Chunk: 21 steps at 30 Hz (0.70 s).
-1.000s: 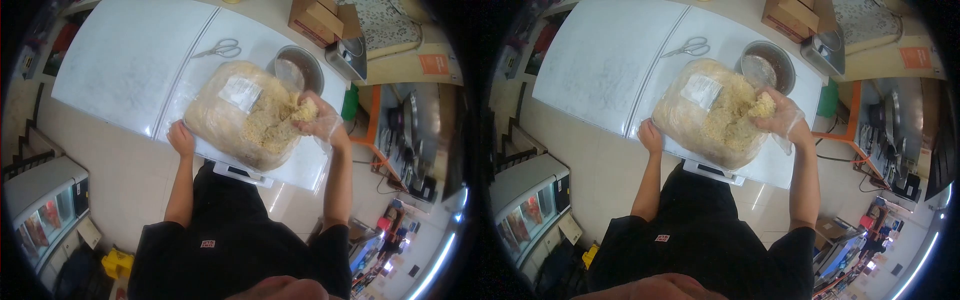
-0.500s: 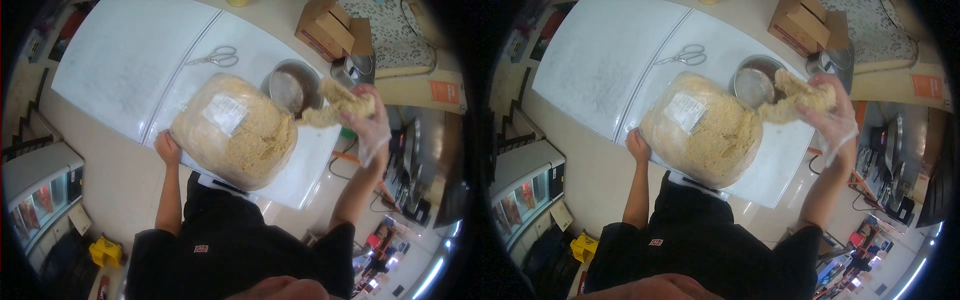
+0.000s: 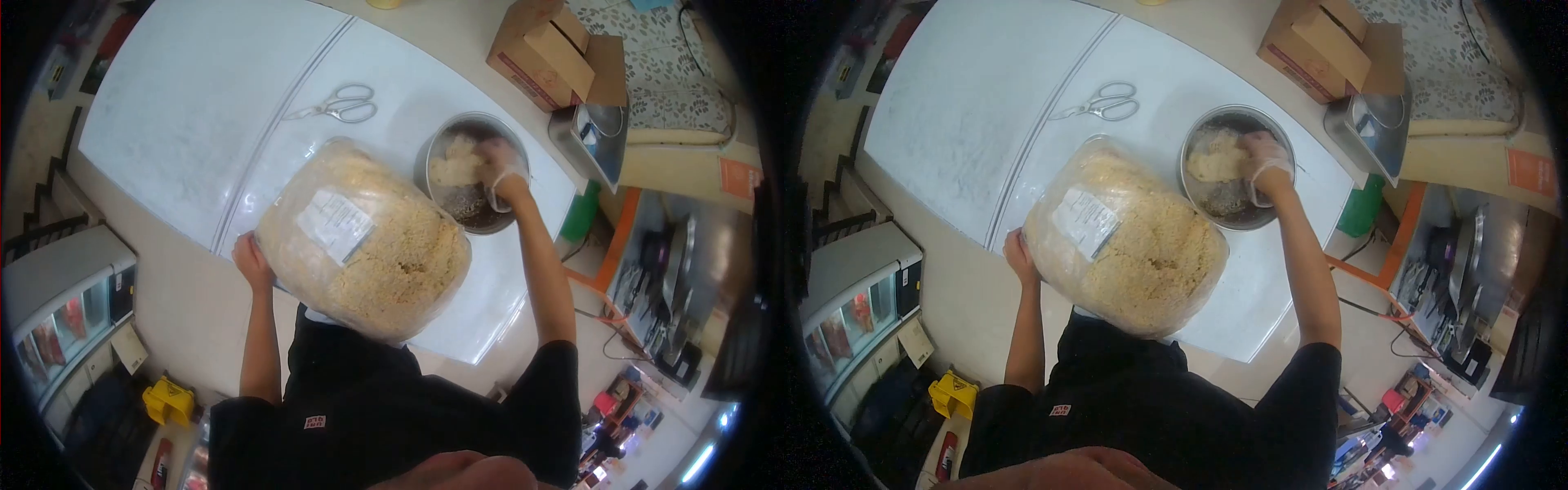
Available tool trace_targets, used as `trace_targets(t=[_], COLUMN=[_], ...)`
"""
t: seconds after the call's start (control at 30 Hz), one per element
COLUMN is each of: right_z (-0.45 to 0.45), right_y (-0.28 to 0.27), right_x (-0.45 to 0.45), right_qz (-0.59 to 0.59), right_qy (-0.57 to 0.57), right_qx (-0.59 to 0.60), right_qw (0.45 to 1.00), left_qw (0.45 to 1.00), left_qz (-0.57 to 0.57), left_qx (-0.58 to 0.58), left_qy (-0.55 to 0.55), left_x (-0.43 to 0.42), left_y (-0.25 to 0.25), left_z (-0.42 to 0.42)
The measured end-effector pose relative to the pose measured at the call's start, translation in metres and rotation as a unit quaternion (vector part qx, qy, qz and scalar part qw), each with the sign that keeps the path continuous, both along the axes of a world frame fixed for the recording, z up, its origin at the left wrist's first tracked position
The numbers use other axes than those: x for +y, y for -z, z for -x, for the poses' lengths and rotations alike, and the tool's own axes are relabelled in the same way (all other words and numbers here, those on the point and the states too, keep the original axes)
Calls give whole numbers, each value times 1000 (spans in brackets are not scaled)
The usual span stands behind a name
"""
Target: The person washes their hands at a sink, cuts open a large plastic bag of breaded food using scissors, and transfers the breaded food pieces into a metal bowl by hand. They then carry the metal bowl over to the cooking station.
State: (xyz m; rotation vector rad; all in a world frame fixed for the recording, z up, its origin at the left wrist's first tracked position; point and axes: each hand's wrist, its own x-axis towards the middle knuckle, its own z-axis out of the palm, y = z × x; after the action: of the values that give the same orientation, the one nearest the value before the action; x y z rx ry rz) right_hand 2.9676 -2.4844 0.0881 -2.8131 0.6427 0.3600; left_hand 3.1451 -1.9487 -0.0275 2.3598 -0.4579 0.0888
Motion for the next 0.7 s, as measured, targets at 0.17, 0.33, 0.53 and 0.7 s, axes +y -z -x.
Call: trace_targets(t=[0.17, 0.33, 0.53, 0.7], right_z=[-22, -1, 23, 18], right_y=[-8, -30, -88, -149], right_x=[43, 35, 51, 117], right_qz=[104, -4, 4, -232], right_qy=[-75, -4, -25, 131], right_qx=[102, 27, 18, -123], right_qw=[986, 1000, 1000, 956], left_qw=[1000, 1000, 1000, 1000], left_qz=[10, 5, 2, -15], left_qx=[25, 11, 0, -14], left_qy=[7, 6, 11, -6], left_x=[-2, -3, -5, -3], left_y=[-5, -6, -5, -9], left_z=[0, -1, 1, 1])
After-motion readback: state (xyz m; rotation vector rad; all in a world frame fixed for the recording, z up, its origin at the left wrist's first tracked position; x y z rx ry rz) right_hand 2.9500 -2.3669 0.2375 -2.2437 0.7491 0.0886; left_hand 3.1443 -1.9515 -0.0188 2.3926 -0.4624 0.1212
